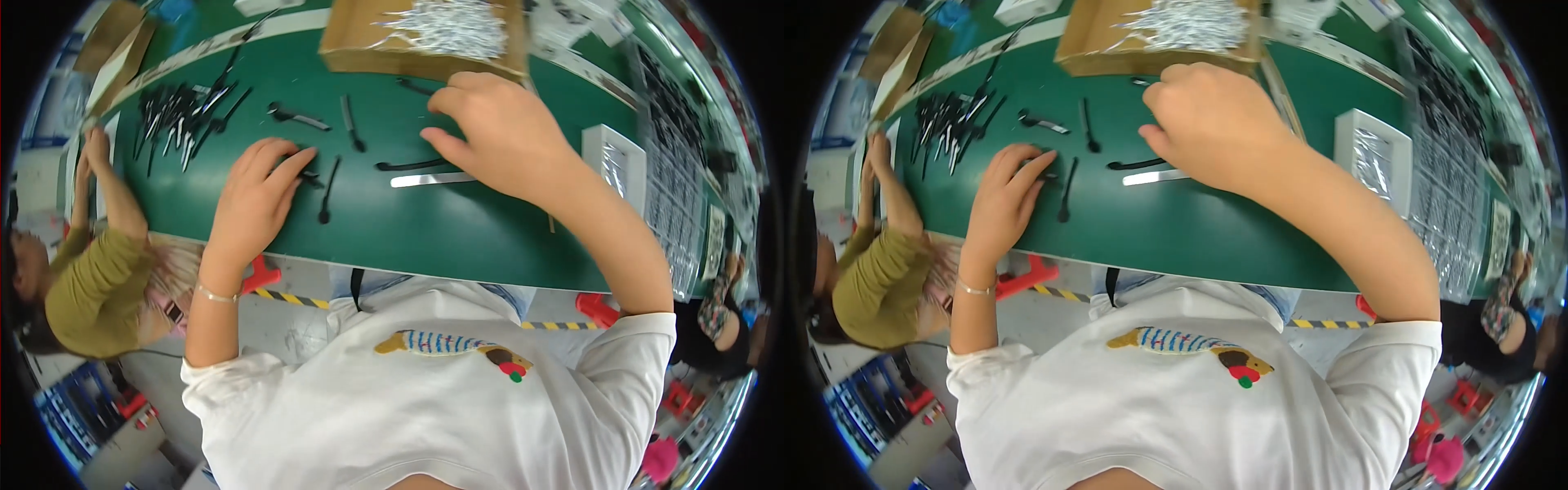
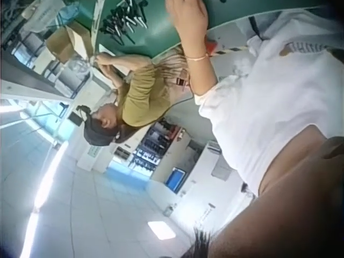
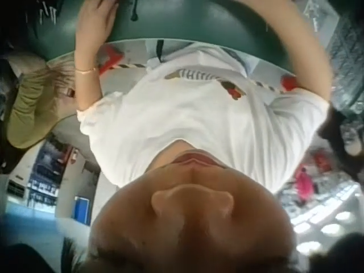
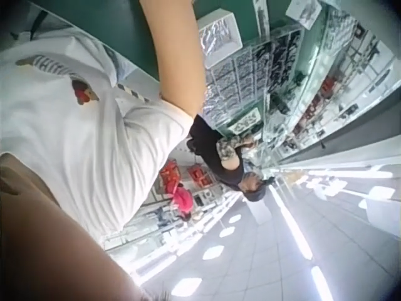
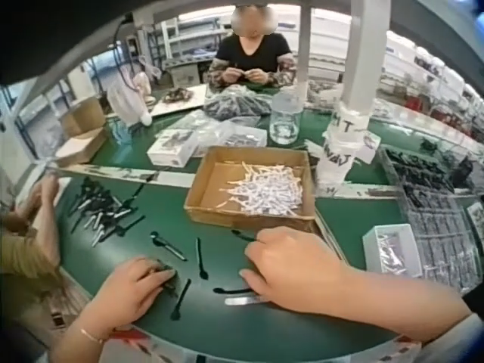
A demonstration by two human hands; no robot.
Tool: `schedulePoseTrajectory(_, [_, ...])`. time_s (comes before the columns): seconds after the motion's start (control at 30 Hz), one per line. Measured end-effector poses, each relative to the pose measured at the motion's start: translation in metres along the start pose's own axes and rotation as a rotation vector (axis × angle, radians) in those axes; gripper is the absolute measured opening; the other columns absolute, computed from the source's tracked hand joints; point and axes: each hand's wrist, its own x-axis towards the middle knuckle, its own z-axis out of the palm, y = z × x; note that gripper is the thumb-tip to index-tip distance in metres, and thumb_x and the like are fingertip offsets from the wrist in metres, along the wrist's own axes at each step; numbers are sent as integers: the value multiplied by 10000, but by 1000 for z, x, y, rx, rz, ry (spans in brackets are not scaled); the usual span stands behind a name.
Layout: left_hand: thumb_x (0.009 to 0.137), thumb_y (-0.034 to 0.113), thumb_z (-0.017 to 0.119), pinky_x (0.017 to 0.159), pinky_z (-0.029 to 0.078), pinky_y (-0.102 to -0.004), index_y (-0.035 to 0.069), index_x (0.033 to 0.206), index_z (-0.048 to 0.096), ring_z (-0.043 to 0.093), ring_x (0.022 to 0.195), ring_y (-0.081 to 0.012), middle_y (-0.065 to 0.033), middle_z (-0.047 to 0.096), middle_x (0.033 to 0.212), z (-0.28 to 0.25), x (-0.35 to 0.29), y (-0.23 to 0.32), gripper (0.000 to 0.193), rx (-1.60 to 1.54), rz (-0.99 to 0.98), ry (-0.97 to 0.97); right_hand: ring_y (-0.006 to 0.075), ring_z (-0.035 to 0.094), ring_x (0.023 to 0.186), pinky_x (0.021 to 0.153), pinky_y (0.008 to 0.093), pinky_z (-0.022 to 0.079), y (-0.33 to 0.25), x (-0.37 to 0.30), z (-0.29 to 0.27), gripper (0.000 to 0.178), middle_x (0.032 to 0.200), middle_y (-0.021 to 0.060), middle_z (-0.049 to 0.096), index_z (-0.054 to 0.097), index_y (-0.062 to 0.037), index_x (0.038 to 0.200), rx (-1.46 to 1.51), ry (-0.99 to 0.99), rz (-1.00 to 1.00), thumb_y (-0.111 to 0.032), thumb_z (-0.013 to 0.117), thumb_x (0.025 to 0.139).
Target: The person assembles small plastic components and metal strips by hand, using tweezers and a metal pick to manipulate the parts.
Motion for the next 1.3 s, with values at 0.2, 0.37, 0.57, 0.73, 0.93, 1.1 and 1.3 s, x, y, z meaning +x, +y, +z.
schedulePoseTrajectory(0.2, [752,26,599,763,455,-360,41,925,571,542,880,-264,-78,543,877,18,-7,-22,175,40,86,98,203,582,890,735,322,501,-28,50,58,91,850,36,585,648,-60,806,-173,75,-356,-105,620,731])
schedulePoseTrajectory(0.37, [821,53,571,697,455,-378,28,910,530,558,808,-311,-115,547,794,17,-8,-20,101,-130,-88,158,160,555,868,773,281,466,-13,65,62,40,787,-1,563,622,-89,737,-271,39,-690,-104,588,722])
schedulePoseTrajectory(0.57, [791,246,682,600,462,-420,24,878,517,591,687,-351,-137,579,739,5,-4,13,290,-310,-274,-14,332,598,760,658,439,473,-9,37,29,116,746,137,581,527,-53,856,91,-100,-205,-61,562,745])
schedulePoseTrajectory(0.73, [784,151,661,599,489,-404,23,865,531,609,705,-323,-133,593,757,16,-1,21,200,-212,-289,-85,315,611,786,684,421,495,-25,3,32,168,805,118,612,603,-39,887,146,-250,-93,-87,646,732])
schedulePoseTrajectory(0.93, [785,47,596,626,476,-422,17,868,559,599,723,-346,-142,612,782,19,4,7,96,-294,-274,39,309,623,787,680,409,506,-27,5,46,119,807,138,617,622,-14,817,97,-165,-69,-76,648,719])
schedulePoseTrajectory(1.1, [885,112,572,560,429,-295,9,888,576,548,609,-153,-58,598,685,23,10,-19,103,-752,-508,197,121,481,643,592,261,418,-18,7,33,112,721,45,521,562,7,774,731,-105,411,-89,603,733])
schedulePoseTrajectory(1.3, [945,294,491,513,352,-248,15,955,610,424,580,-107,26,461,648,9,10,-39,304,-1843,-762,-91,140,367,606,544,258,310,-9,-9,36,161,733,47,450,455,-71,900,1950,42,515,-220,404,865])
